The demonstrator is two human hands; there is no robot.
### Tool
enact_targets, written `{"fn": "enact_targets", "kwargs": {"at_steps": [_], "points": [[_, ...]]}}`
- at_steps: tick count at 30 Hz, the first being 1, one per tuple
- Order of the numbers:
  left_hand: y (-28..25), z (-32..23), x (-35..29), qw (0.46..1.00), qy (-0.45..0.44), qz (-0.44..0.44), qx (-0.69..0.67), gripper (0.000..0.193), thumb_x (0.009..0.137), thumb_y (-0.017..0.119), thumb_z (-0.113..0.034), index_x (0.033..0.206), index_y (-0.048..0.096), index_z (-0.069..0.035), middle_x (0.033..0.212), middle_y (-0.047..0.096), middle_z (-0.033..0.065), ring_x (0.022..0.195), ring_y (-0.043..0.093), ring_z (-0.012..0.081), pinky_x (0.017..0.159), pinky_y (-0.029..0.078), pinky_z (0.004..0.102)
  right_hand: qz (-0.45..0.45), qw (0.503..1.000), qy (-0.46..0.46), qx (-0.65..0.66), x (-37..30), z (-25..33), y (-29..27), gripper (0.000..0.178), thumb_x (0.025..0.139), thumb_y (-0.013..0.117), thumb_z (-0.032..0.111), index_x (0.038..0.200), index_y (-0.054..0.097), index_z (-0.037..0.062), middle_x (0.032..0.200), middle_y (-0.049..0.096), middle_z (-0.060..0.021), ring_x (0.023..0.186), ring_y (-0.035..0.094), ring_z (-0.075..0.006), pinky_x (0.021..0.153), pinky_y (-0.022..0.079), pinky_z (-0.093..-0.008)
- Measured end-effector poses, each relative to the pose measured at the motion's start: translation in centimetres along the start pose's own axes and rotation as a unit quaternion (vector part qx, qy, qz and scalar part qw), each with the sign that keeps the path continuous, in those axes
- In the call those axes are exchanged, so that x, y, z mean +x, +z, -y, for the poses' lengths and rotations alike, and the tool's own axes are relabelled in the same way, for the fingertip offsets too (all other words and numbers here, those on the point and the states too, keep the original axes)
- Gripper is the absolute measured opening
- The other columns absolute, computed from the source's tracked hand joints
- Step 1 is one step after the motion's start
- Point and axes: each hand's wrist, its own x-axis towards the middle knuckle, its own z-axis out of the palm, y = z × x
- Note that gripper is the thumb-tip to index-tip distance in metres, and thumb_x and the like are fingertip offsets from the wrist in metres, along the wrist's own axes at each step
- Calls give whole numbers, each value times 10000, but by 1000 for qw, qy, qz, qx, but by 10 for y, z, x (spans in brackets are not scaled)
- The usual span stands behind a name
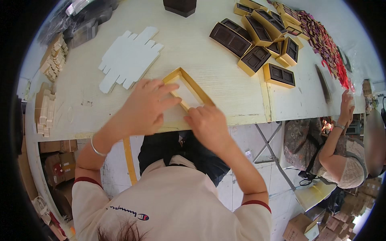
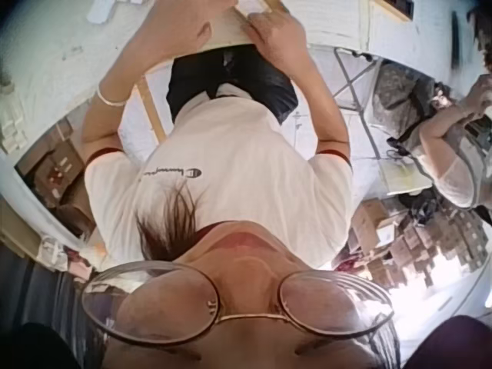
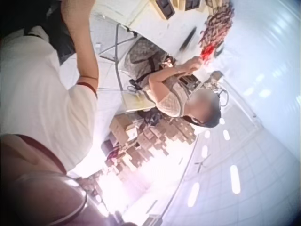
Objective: The person assembles small rectangular boxes from flat white cardboard pieces. They fold the cardboard into box shapes, insert dark brown plastic trays, and place the completed boxes on the table. The process is repeated multiple times.
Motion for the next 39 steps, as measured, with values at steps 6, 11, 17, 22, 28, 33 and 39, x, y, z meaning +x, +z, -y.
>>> {"fn": "enact_targets", "kwargs": {"at_steps": [6, 11, 17, 22, 28, 33, 39], "points": [[39, -3, -27, 978, -77, 35, -191, 322, 705, 783, -193, 960, 617, -88, 1119, 570, 79, 965, 552, 277, 814, 475, 399, 21, 981, 21, 192, 0, 32, -26, 323, 756, 653, -15, 1073, 624, 42, 895, 602, -117, 804, 584, -297, 693, 478, -388], [41, 12, -25, 972, -6, -2, -233, 333, 677, 808, -242, 847, 582, -65, 1007, 560, 61, 891, 544, 264, 770, 477, 366, 100, 989, -56, 90, 1, -9, -29, 386, 713, 676, -51, 1074, 652, 83, 989, 577, -107, 887, 564, -287, 786, 469, -373], [50, 3, -20, 963, -61, -9, -264, 227, 716, 770, -97, 830, 578, -54, 911, 584, 50, 836, 569, 247, 710, 488, 339, 86, 987, -81, 105, 18, -17, -7, 170, 710, 693, 5, 828, 583, 59, 825, 518, -88, 784, 525, -286, 713, 438, -374], [60, -20, -21, 928, -165, -60, -328, 199, 742, 749, -37, 854, 585, -43, 850, 587, 62, 706, 597, 218, 613, 494, 308, 49, 993, -40, 99, 17, -6, 8, 184, 723, 688, 19, 786, 518, 51, 781, 502, -101, 760, 519, -294, 697, 426, -382], [54, -26, -16, 925, -171, -91, -327, 139, 780, 716, -34, 872, 612, -35, 831, 582, 75, 633, 592, 225, 574, 478, 315, 74, 990, -27, 119, 12, -4, 1, 235, 738, 667, -2, 917, 520, 34, 818, 548, -120, 814, 552, -312, 725, 436, -395], [59, -21, -20, 944, -150, -55, -288, 42, 816, 662, -75, 833, 628, -58, 826, 580, 61, 696, 600, 264, 598, 476, 357, 105, 984, -24, 141, 5, -6, -9, 425, 725, 662, -11, 1133, 545, 20, 954, 578, -148, 895, 562, -338, 783, 446, -394], [59, -18, -22, 934, -143, -74, -319, 56, 805, 691, -36, 829, 643, -20, 785, 550, 76, 611, 567, 220, 539, 447, 315, 99, 991, -82, 24, -12, 6, -26, 603, 691, 692, -2, 1272, 537, 47, 1185, 505, -144, 967, 544, -318, 806, 457, -380]]}}
